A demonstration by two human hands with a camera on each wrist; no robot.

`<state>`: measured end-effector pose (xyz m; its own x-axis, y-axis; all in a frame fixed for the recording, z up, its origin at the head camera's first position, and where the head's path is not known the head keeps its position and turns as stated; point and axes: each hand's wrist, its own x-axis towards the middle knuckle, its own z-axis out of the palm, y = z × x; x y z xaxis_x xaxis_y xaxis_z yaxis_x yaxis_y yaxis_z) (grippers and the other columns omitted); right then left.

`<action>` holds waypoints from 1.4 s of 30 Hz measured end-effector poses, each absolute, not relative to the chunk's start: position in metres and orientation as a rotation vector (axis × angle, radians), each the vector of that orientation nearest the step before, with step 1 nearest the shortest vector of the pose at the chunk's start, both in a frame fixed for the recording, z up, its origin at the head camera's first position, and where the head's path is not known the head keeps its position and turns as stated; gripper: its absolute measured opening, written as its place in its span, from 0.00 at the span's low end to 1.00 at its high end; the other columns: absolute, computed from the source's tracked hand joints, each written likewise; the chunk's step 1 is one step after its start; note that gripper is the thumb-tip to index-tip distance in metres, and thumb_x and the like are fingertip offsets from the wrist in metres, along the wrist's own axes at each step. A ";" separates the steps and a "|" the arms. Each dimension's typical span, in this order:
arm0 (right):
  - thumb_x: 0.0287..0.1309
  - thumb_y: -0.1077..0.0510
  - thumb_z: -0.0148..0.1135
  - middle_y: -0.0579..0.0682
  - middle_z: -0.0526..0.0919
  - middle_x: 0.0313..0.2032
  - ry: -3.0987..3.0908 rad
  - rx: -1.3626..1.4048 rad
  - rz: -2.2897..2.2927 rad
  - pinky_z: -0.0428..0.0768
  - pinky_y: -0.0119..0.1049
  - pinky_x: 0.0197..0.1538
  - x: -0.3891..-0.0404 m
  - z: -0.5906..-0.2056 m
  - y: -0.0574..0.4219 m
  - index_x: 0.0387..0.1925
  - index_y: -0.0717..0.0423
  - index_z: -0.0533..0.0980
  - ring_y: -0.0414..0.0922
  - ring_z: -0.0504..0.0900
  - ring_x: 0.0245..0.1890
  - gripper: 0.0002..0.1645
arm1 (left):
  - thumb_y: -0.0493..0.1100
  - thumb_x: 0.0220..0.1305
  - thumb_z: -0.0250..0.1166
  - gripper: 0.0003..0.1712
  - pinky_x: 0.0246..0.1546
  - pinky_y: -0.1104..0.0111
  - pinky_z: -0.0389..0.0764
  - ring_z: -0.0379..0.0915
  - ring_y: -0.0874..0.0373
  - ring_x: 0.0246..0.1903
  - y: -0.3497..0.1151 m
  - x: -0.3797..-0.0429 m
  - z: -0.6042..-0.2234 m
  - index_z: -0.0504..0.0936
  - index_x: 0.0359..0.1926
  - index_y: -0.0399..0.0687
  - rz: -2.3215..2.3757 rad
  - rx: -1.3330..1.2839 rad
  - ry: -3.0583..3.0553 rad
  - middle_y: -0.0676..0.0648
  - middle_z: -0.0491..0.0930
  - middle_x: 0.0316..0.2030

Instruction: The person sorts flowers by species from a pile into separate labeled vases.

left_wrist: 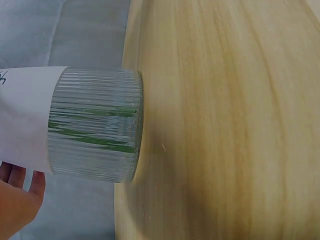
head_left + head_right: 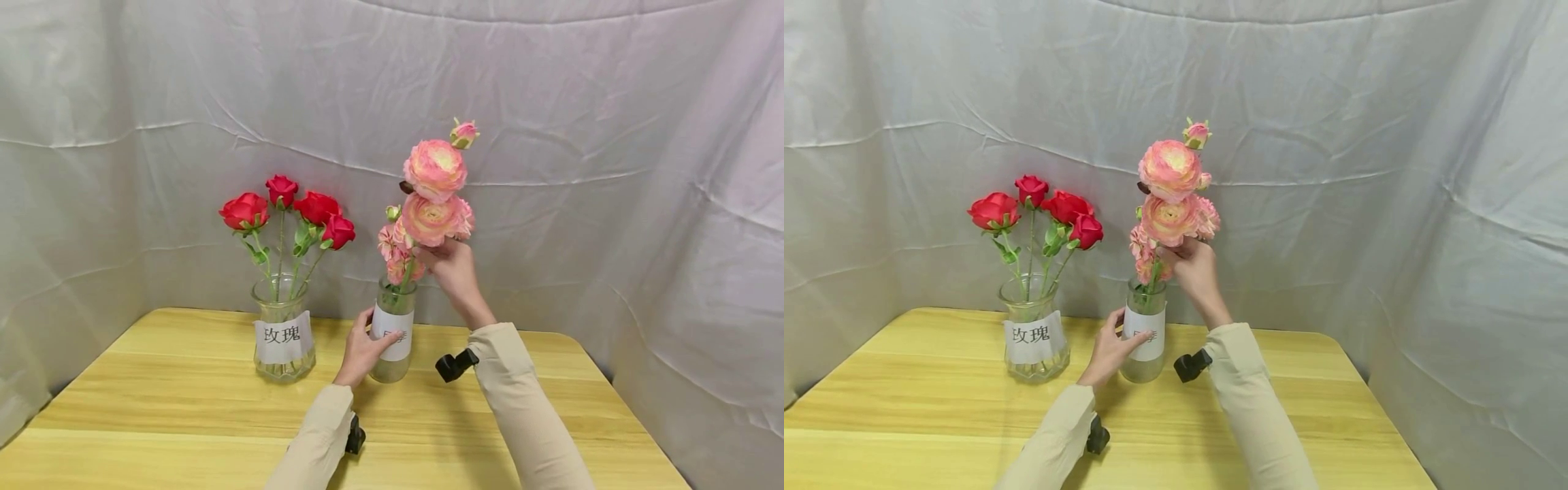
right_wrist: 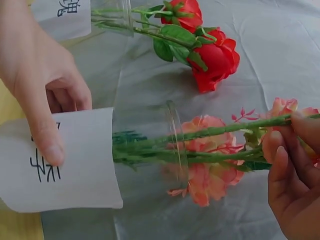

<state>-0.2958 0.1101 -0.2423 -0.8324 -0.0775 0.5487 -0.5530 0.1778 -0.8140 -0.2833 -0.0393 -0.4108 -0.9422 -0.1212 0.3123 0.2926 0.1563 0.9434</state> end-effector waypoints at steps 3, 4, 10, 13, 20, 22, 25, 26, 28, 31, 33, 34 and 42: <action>0.59 0.67 0.64 0.54 0.82 0.28 -2.099 0.634 1.682 0.75 0.32 0.28 -0.297 -0.243 0.114 0.41 0.71 0.80 0.51 0.77 0.26 0.10 | 0.47 0.54 0.74 0.41 0.53 0.49 0.74 0.70 0.43 0.54 -0.039 -0.283 -0.411 0.67 0.64 0.40 -1.848 -0.160 -2.130 0.37 0.71 0.58; 0.59 0.67 0.64 0.55 0.83 0.29 -2.112 0.641 1.676 0.75 0.31 0.28 -0.296 -0.243 0.116 0.41 0.71 0.80 0.48 0.77 0.25 0.10 | 0.47 0.54 0.74 0.41 0.52 0.49 0.74 0.70 0.43 0.54 -0.038 -0.283 -0.411 0.67 0.64 0.39 -1.844 -0.163 -2.132 0.37 0.71 0.58; 0.62 0.66 0.62 0.61 0.84 0.40 -2.169 0.690 1.619 0.81 0.34 0.32 -0.298 -0.246 0.126 0.49 0.69 0.78 0.43 0.81 0.31 0.15 | 0.47 0.54 0.75 0.41 0.53 0.48 0.74 0.69 0.42 0.55 -0.039 -0.283 -0.410 0.67 0.65 0.39 -1.827 -0.160 -2.136 0.36 0.71 0.58; 0.63 0.66 0.61 0.62 0.81 0.47 -2.147 0.752 1.630 0.83 0.38 0.34 -0.299 -0.250 0.128 0.55 0.67 0.74 0.50 0.82 0.37 0.19 | 0.47 0.54 0.75 0.41 0.54 0.49 0.73 0.69 0.42 0.56 -0.040 -0.283 -0.410 0.67 0.64 0.39 -1.825 -0.148 -2.133 0.36 0.71 0.58; 0.63 0.68 0.60 0.65 0.78 0.47 -2.121 0.836 1.718 0.84 0.41 0.36 -0.298 -0.259 0.128 0.60 0.67 0.68 0.64 0.81 0.39 0.24 | 0.47 0.54 0.74 0.41 0.54 0.48 0.73 0.68 0.42 0.57 -0.041 -0.282 -0.410 0.67 0.64 0.39 -1.816 -0.152 -2.147 0.36 0.71 0.59; 0.63 0.67 0.59 0.66 0.79 0.45 -2.148 0.842 1.698 0.84 0.39 0.35 -0.298 -0.259 0.129 0.59 0.67 0.69 0.64 0.82 0.39 0.23 | 0.48 0.54 0.74 0.41 0.54 0.49 0.73 0.68 0.42 0.56 -0.041 -0.282 -0.410 0.67 0.65 0.39 -1.811 -0.150 -2.150 0.36 0.71 0.59; 0.63 0.67 0.60 0.67 0.80 0.43 -2.168 0.859 1.689 0.84 0.39 0.36 -0.299 -0.259 0.130 0.58 0.67 0.70 0.60 0.83 0.38 0.22 | 0.48 0.54 0.75 0.41 0.54 0.49 0.73 0.68 0.42 0.56 -0.041 -0.283 -0.409 0.67 0.65 0.39 -1.811 -0.145 -2.144 0.36 0.71 0.59; 0.63 0.67 0.60 0.67 0.80 0.43 -2.171 0.869 1.692 0.84 0.39 0.37 -0.299 -0.259 0.130 0.58 0.68 0.70 0.59 0.83 0.38 0.22 | 0.48 0.54 0.75 0.41 0.54 0.49 0.73 0.68 0.42 0.57 -0.041 -0.283 -0.409 0.67 0.65 0.39 -1.810 -0.144 -2.144 0.36 0.71 0.59; 0.62 0.68 0.61 0.68 0.80 0.43 -2.167 0.883 1.724 0.84 0.41 0.38 -0.299 -0.259 0.132 0.57 0.69 0.70 0.59 0.83 0.39 0.22 | 0.48 0.54 0.74 0.41 0.54 0.48 0.73 0.68 0.42 0.57 -0.042 -0.283 -0.408 0.67 0.65 0.39 -1.812 -0.144 -2.144 0.36 0.71 0.59; 0.60 0.68 0.62 0.69 0.79 0.45 -2.175 0.888 1.774 0.84 0.44 0.40 -0.299 -0.263 0.134 0.56 0.71 0.70 0.56 0.84 0.40 0.22 | 0.48 0.54 0.74 0.41 0.54 0.48 0.73 0.68 0.42 0.57 -0.042 -0.283 -0.409 0.67 0.65 0.39 -1.806 -0.144 -2.153 0.36 0.71 0.59; 0.60 0.68 0.63 0.70 0.78 0.46 -2.194 0.881 1.791 0.83 0.45 0.42 -0.298 -0.266 0.135 0.55 0.72 0.70 0.53 0.83 0.40 0.22 | 0.48 0.54 0.74 0.41 0.54 0.48 0.73 0.68 0.42 0.57 -0.042 -0.282 -0.409 0.67 0.65 0.39 -1.802 -0.141 -2.159 0.36 0.71 0.59; 0.60 0.67 0.63 0.69 0.78 0.47 -2.210 0.869 1.790 0.83 0.45 0.43 -0.298 -0.268 0.136 0.55 0.71 0.70 0.52 0.83 0.40 0.23 | 0.48 0.54 0.74 0.41 0.54 0.48 0.73 0.68 0.42 0.57 -0.042 -0.282 -0.410 0.67 0.65 0.39 -1.801 -0.141 -2.160 0.36 0.71 0.59; 0.58 0.68 0.63 0.61 0.79 0.43 -2.381 0.809 1.666 0.82 0.46 0.45 -0.298 -0.288 0.139 0.48 0.72 0.73 0.51 0.80 0.40 0.17 | 0.47 0.54 0.74 0.41 0.54 0.48 0.73 0.68 0.41 0.57 -0.042 -0.282 -0.410 0.67 0.65 0.39 -1.814 -0.144 -2.145 0.35 0.71 0.59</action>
<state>-0.2983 0.1395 -0.2883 -0.8487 -0.3529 0.3939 -0.4910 0.2491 -0.8348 -0.2819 -0.0424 -0.4099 -0.9414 -0.1320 0.3103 0.2842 0.1850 0.9407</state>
